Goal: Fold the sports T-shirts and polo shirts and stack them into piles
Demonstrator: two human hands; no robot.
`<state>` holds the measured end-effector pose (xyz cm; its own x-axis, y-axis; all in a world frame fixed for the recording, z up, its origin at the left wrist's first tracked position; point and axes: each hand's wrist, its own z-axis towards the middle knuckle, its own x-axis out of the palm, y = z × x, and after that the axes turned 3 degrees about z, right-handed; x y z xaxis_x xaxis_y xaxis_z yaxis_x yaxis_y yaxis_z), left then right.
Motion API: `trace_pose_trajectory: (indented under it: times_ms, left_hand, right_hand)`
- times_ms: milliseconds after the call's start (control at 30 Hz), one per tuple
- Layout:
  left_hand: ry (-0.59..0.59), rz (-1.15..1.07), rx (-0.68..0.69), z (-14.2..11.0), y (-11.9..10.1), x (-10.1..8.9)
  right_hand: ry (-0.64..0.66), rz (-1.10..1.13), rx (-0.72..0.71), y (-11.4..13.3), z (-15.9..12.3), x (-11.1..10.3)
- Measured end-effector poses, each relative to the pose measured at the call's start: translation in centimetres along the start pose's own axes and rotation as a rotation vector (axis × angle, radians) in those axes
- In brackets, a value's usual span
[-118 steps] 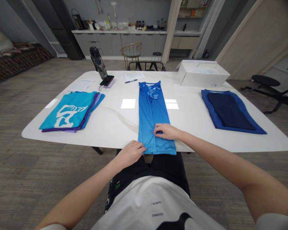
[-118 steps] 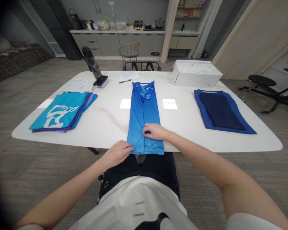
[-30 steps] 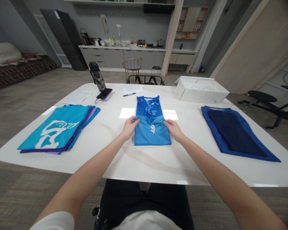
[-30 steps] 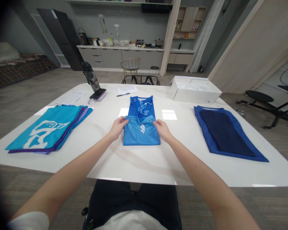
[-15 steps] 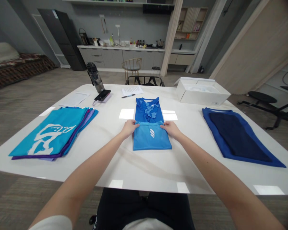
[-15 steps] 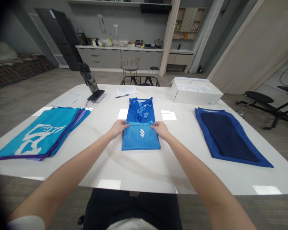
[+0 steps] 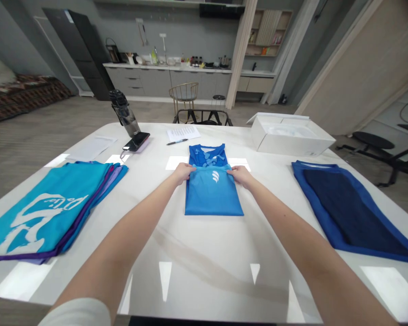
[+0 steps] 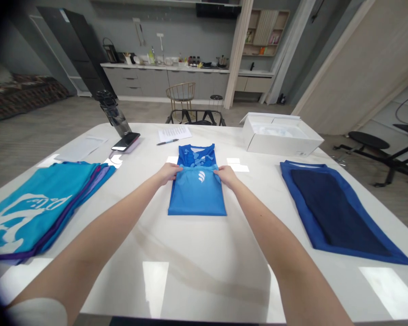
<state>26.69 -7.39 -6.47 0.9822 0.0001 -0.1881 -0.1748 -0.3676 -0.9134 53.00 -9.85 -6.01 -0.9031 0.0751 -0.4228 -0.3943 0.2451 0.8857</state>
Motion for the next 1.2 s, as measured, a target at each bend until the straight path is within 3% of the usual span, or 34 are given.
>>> trace_pose_trajectory:
  times_ms: [100,200,300,400,467,533,667,800,900,1033,1200]
  left_hand:
    - [-0.025,0.088,0.003,1.4,1.0,0.1]
    - [0.03,0.098,0.223,2.0,-0.4,-0.5]
    - [0.033,-0.064,0.448,3.2,-2.8,-1.0]
    - [-0.033,-0.119,0.347,5.2,-3.5,-0.8]
    - [-0.026,-0.026,0.183,6.4,-2.6,-0.3]
    - [-0.034,0.103,0.11,7.5,-1.3,0.2]
    - [-0.143,0.216,0.298,9.2,-1.1,0.6]
    - [-0.166,0.04,0.513,11.6,-3.4,0.8]
    - [-0.237,0.048,0.444,13.6,-3.7,1.0]
    - [-0.268,0.265,0.277,15.4,-2.3,1.3]
    - [-0.341,0.252,0.51,16.9,-2.9,1.0]
  right_hand:
    - [-0.004,-0.144,-0.021,-1.6,1.1,0.5]
    - [0.014,-0.076,-0.146,-1.3,2.0,0.2]
    - [-0.006,0.068,-0.291,0.0,4.1,-0.2]
    - [-0.115,0.002,-0.265,0.6,6.7,0.3]
    - [-0.138,-0.123,-0.159,0.1,8.0,1.0]
    - [-0.138,-0.236,-0.076,-0.6,8.7,1.5]
    - [-0.148,-0.214,-0.127,-0.8,9.6,1.6]
    - [-0.215,-0.051,-0.313,0.8,11.6,1.4]
    - [-0.269,-0.096,-0.252,1.5,13.5,1.9]
    - [-0.231,-0.299,-0.071,1.3,15.3,3.0]
    - [-0.297,-0.292,-0.236,1.7,16.0,3.1]
